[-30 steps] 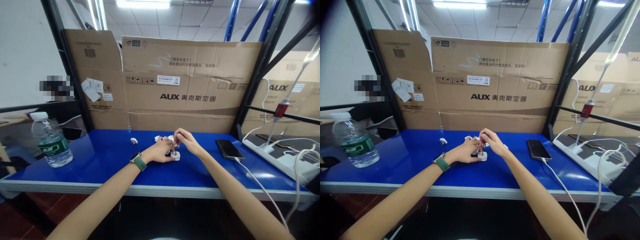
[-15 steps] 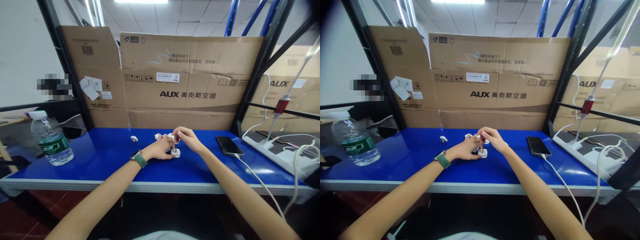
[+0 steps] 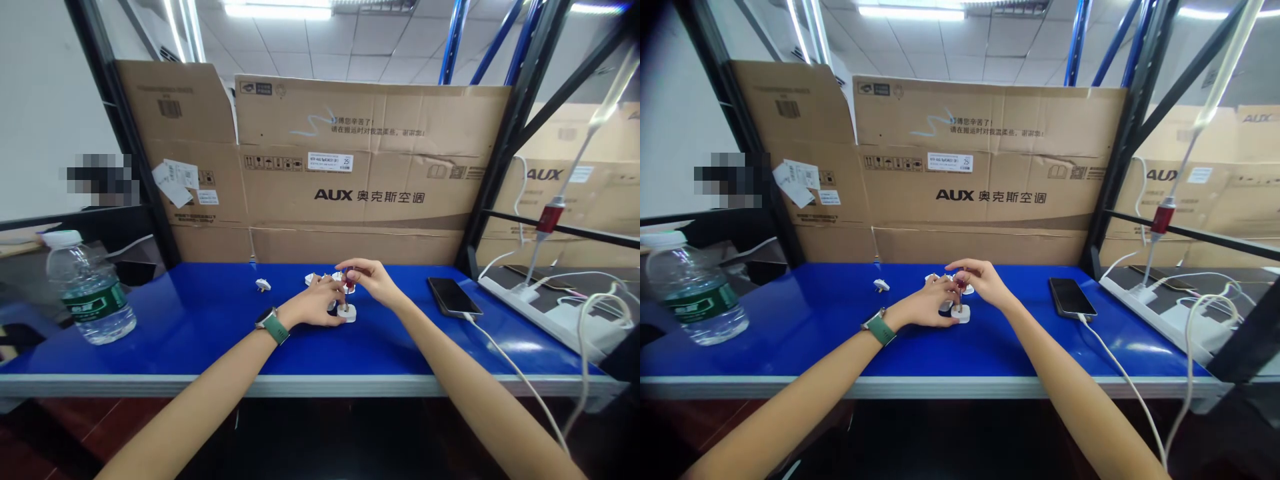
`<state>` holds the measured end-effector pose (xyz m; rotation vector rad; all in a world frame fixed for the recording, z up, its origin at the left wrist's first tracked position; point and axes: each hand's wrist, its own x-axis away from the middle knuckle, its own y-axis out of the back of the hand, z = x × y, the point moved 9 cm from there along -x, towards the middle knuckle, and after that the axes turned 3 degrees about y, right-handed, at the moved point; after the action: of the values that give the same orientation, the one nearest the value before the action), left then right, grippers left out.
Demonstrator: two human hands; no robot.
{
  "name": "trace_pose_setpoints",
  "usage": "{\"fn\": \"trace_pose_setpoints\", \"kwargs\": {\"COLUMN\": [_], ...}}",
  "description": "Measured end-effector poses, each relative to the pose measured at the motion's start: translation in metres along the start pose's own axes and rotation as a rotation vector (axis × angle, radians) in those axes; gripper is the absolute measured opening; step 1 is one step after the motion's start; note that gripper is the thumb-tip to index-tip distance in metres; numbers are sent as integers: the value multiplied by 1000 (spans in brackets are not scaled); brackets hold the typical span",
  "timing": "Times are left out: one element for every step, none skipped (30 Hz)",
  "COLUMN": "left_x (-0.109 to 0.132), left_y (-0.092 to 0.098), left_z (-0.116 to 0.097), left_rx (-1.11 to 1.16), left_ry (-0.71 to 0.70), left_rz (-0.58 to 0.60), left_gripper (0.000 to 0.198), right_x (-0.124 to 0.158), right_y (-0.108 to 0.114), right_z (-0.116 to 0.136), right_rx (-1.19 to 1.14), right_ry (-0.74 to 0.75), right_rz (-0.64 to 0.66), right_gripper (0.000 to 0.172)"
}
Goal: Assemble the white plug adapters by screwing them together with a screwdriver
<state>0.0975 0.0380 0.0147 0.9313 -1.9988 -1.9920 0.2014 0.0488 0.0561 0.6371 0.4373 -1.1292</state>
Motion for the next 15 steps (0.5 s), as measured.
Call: {"fn": "trace_pose_setpoints", "kwargs": {"left_x": [0,0,0,0,1,1,1,1,1,0,0,-1,-1,-1,-2], "left_y": [0,0,0,0,0,0,0,-1,-1,-1,-2,-3,-4,-5,-5], "left_z": [0,0,0,1,1,1,1,1,1,1,1,1,0,1,2], "left_rx": [4,7,7,6,4,2,-1,-3,-4,-6,-9,-15,-22,-31,-37], "left_ry": [0,-1,-1,-1,1,3,6,8,8,6,3,0,-2,3,12], "left_rz": [1,1,-1,-3,-3,-2,0,2,2,3,7,12,20,30,24], "left_gripper": [28,27,28,28,28,29,29,29,29,29,29,29,29,29,31], "right_x": [0,0,0,0,0,0,0,0,-1,-1,-1,-1,-1,-1,-1], "right_y": [0,0,0,0,1,1,1,1,1,0,-1,-3,-4,-6,-7], "right_z": [0,0,0,0,0,0,-1,-1,-1,0,0,1,1,2,3], "right_rx": [-1,-2,-4,-6,-10,-17,-27,-35,-39,-37,-31,-22,-12,-8,-8], "right_ry": [8,17,27,37,47,54,58,61,62,64,66,68,71,68,69], "right_rz": [9,14,15,13,8,4,5,7,8,9,13,19,27,38,35], "right_gripper": [34,34,34,33,33,32,32,31,31,31,30,30,31,31,31]}}
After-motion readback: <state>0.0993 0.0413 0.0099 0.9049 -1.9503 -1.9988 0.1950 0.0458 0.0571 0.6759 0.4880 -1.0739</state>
